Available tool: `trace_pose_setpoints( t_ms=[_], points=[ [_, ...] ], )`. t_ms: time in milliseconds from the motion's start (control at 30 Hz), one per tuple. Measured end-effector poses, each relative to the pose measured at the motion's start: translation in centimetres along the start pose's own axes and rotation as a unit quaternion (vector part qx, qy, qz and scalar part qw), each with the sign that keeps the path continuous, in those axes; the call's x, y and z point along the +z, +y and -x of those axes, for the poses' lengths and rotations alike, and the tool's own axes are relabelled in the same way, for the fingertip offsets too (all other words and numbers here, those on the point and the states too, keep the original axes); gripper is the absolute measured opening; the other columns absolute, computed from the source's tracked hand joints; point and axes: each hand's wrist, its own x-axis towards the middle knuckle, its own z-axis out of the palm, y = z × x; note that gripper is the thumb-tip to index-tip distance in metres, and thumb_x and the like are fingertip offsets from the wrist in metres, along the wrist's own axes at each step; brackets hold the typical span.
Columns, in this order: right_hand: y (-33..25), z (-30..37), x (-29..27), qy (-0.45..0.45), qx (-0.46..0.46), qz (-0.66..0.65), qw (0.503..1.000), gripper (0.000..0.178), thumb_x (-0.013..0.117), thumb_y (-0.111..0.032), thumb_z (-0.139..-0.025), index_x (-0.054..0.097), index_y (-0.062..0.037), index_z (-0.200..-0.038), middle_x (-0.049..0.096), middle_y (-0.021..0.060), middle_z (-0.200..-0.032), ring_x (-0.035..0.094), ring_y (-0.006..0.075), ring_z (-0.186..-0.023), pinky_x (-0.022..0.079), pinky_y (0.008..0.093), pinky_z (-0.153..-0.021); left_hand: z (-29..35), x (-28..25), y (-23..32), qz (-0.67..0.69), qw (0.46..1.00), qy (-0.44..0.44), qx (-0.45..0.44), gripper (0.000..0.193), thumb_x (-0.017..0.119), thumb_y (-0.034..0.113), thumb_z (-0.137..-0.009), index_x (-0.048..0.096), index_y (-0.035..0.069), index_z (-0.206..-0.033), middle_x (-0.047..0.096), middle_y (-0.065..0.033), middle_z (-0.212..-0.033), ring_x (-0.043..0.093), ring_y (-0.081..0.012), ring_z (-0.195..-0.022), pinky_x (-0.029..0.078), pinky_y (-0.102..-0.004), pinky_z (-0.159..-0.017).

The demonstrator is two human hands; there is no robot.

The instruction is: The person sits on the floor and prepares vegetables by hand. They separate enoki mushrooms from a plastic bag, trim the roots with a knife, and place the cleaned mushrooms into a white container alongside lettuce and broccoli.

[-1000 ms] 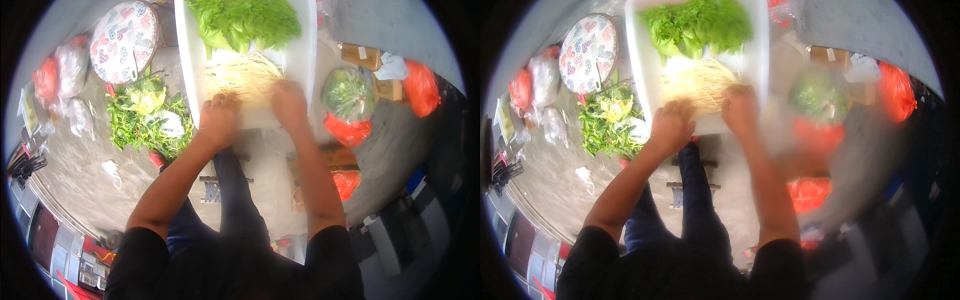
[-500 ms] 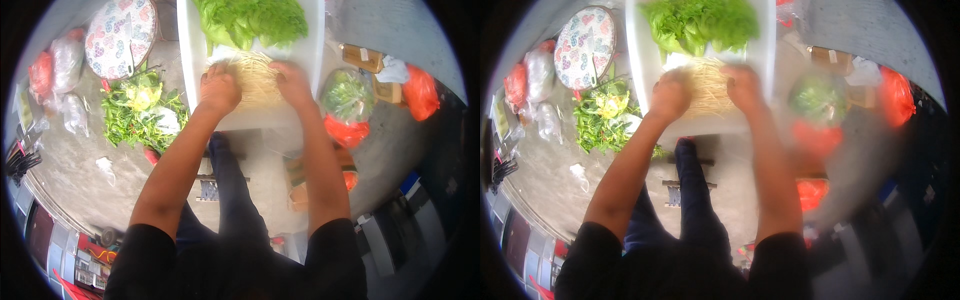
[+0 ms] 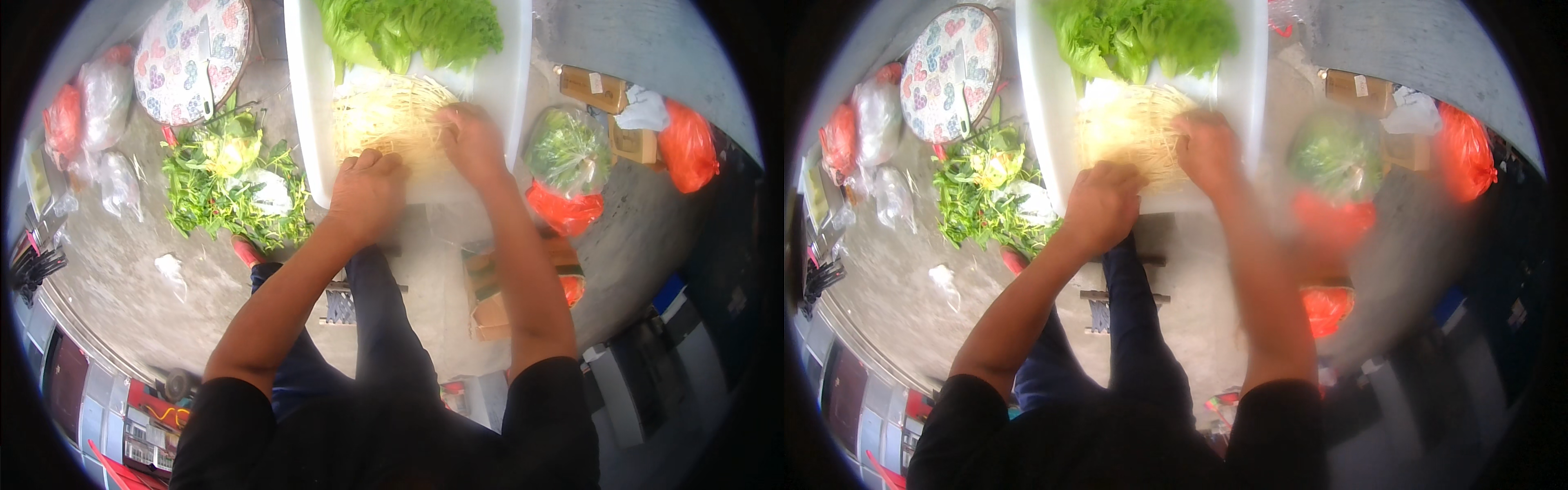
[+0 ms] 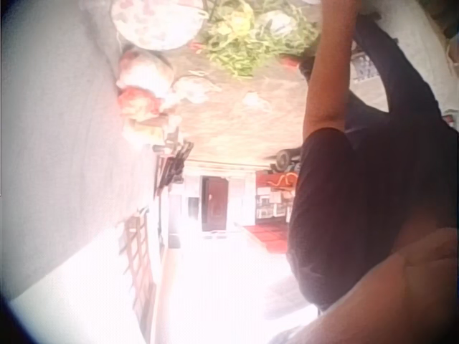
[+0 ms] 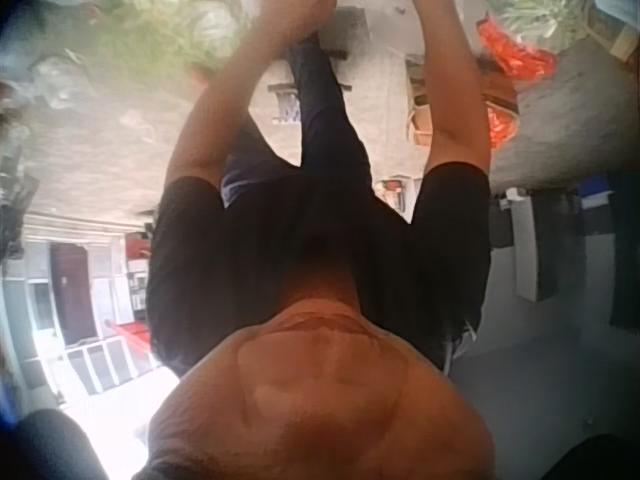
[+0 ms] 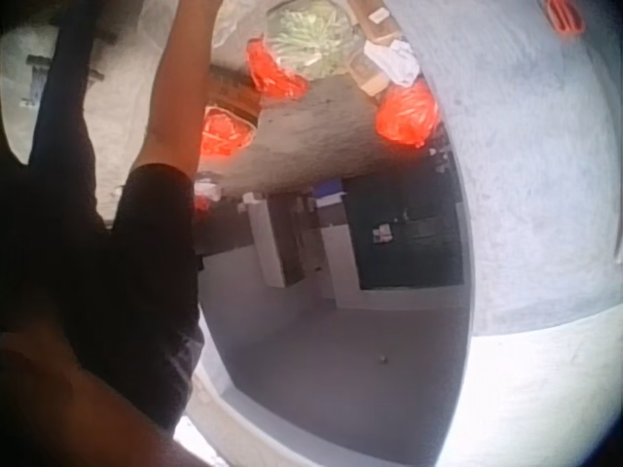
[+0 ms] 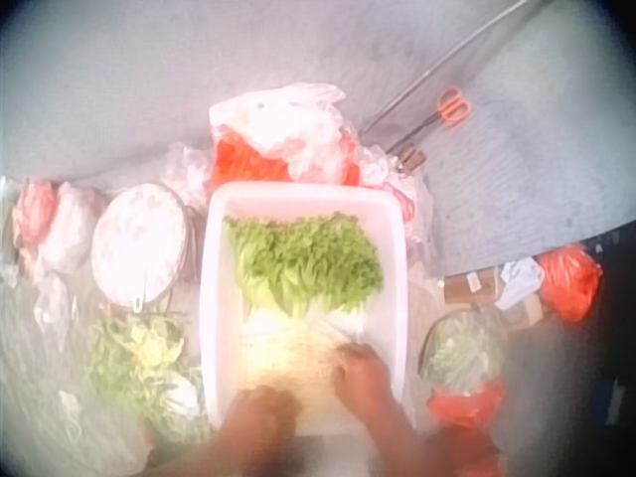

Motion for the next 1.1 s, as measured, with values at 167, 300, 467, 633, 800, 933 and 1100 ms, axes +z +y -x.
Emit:
trace_pose_setpoints(
  t_ms=[167, 300, 467, 633, 800, 933, 1100],
  points=[
    [-1.1, -0.8, 0.8, 0.015, -0.064, 0.005, 0.998, 0.022, 0.063, -0.011, -0.073, 0.066, -0.0108, -0.094, 0.064, 0.0112, -0.09, 0.056, 0.031, -0.089, 0.046, 0.0382, -0.078, 0.8, 0.2, 0.8, 0.006, 0.999, 0.031, -0.006, 0.034, 0.064, 0.021, -0.075, 0.06, 0.011, -0.107, 0.057, -0.0057, -0.115, 0.049, -0.0268, -0.107, 0.038, -0.0405, -0.088],
    [-0.2, -1.6, 1.1, -0.046, 0.014, 0.019, 0.999, 0.025, 0.065, -0.013, -0.074, 0.066, -0.0095, -0.098, 0.065, 0.0114, -0.09, 0.06, 0.0285, -0.082, 0.048, 0.0355, -0.074, 2.1, 0.3, 1.9, 0.043, 0.998, 0.047, -0.03, 0.043, 0.066, 0.024, -0.075, 0.056, 0.01, -0.115, 0.053, -0.0069, -0.123, 0.045, -0.0278, -0.113, 0.036, -0.043, -0.091],
    [1.5, -2.3, 0.5, -0.102, 0.049, -0.052, 0.992, 0.023, 0.063, -0.018, -0.077, 0.066, -0.007, -0.098, 0.066, 0.0126, -0.09, 0.061, 0.0258, -0.078, 0.048, 0.034, -0.072, 2.6, 0.8, 2.3, 0.041, 0.996, 0.074, -0.036, 0.046, 0.067, 0.024, -0.075, 0.055, 0.01, -0.117, 0.051, -0.0069, -0.125, 0.044, -0.0274, -0.115, 0.036, -0.0431, -0.091],
    [1.5, -2.8, -0.1, -0.152, 0.078, -0.107, 0.979, 0.028, 0.065, -0.019, -0.08, 0.064, 0.0014, -0.099, 0.067, 0.0084, -0.083, 0.06, 0.0148, -0.075, 0.046, 0.0292, -0.07, 2.3, 0.9, 2.0, 0.056, 0.989, 0.126, -0.049, 0.035, 0.065, 0.02, -0.076, 0.061, 0.01, -0.108, 0.06, -0.0056, -0.111, 0.05, -0.0278, -0.107, 0.038, -0.0417, -0.087],
    [1.7, -3.1, -0.3, -0.217, 0.114, -0.167, 0.955, 0.026, 0.065, -0.02, -0.08, 0.063, 0.0016, -0.096, 0.063, 0.0035, -0.078, 0.054, 0.0107, -0.072, 0.044, 0.0278, -0.068, -0.9, 1.1, -0.8, 0.077, 0.976, 0.18, -0.091, 0.019, 0.063, 0.016, -0.076, 0.066, 0.01, -0.094, 0.065, -0.007, -0.095, 0.06, -0.0301, -0.08, 0.047, -0.0394, -0.07],
    [2.2, -3.4, 0.0, -0.217, 0.115, -0.195, 0.95, 0.026, 0.065, -0.023, -0.077, 0.065, -0.0028, -0.093, 0.065, 0.0109, -0.078, 0.058, 0.0171, -0.069, 0.046, 0.0316, -0.067, -4.4, 2.0, -2.1, 0.079, 0.975, 0.197, -0.068, 0.021, 0.064, 0.018, -0.075, 0.064, 0.013, -0.096, 0.063, -0.0089, -0.091, 0.06, -0.0299, -0.072, 0.048, -0.0397, -0.062],
    [2.4, -3.6, 0.2, -0.219, 0.119, -0.204, 0.947, 0.026, 0.064, -0.022, -0.079, 0.064, -0.0008, -0.094, 0.064, 0.0072, -0.078, 0.055, 0.0141, -0.069, 0.045, 0.0295, -0.066, -5.9, 2.0, -2.0, 0.033, 0.988, 0.121, -0.093, 0.024, 0.064, 0.022, -0.074, 0.061, 0.015, -0.098, 0.06, -0.0081, -0.086, 0.061, -0.0291, -0.075, 0.049, -0.0396, -0.063]
  ],
)
